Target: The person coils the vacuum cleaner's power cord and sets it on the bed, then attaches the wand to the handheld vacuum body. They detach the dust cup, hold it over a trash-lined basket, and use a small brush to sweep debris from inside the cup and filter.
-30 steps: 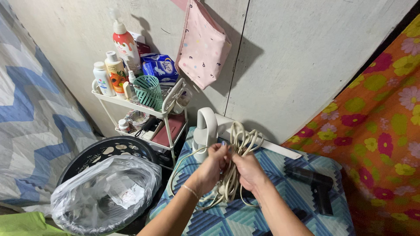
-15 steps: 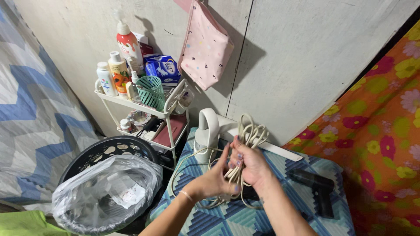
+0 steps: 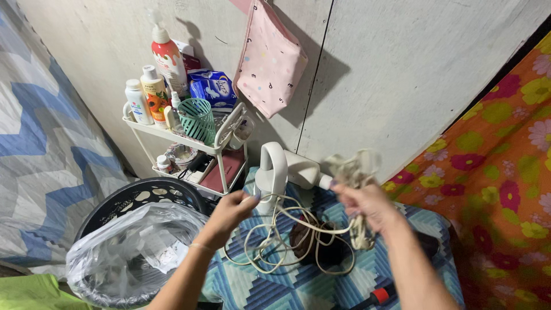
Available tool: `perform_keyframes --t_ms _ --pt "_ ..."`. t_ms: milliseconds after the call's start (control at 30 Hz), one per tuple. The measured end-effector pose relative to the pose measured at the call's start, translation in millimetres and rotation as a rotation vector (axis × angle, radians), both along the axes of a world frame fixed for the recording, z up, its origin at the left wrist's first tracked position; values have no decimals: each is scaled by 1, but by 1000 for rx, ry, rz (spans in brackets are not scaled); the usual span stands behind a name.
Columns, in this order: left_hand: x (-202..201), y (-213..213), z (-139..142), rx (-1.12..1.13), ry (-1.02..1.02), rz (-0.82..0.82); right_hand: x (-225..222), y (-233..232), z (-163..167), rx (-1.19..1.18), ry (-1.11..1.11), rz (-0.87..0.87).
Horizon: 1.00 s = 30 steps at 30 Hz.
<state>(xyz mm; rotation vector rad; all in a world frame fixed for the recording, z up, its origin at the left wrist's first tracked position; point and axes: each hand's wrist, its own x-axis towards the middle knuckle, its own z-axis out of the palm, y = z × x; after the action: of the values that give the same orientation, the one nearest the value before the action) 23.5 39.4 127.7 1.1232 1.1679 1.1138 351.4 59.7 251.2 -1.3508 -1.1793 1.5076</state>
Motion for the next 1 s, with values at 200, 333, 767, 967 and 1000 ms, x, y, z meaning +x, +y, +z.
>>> perform_keyframes --t_ms 200,333,767,967,1000 --pt "70 25 41 138 43 103 -51 -20 -33 27 -80 92" --pt "84 25 53 249 -140 -39 -62 -24 -58 51 84 114" --pt "102 10 72 -113 -731 -69 -75 -30 -75 -114 218 134" --pt "93 8 50 20 -201 -186 -67 -16 -71 28 357 82" --pt "91 6 41 -25 -267 -231 -65 -14 -67 -15 379 84"
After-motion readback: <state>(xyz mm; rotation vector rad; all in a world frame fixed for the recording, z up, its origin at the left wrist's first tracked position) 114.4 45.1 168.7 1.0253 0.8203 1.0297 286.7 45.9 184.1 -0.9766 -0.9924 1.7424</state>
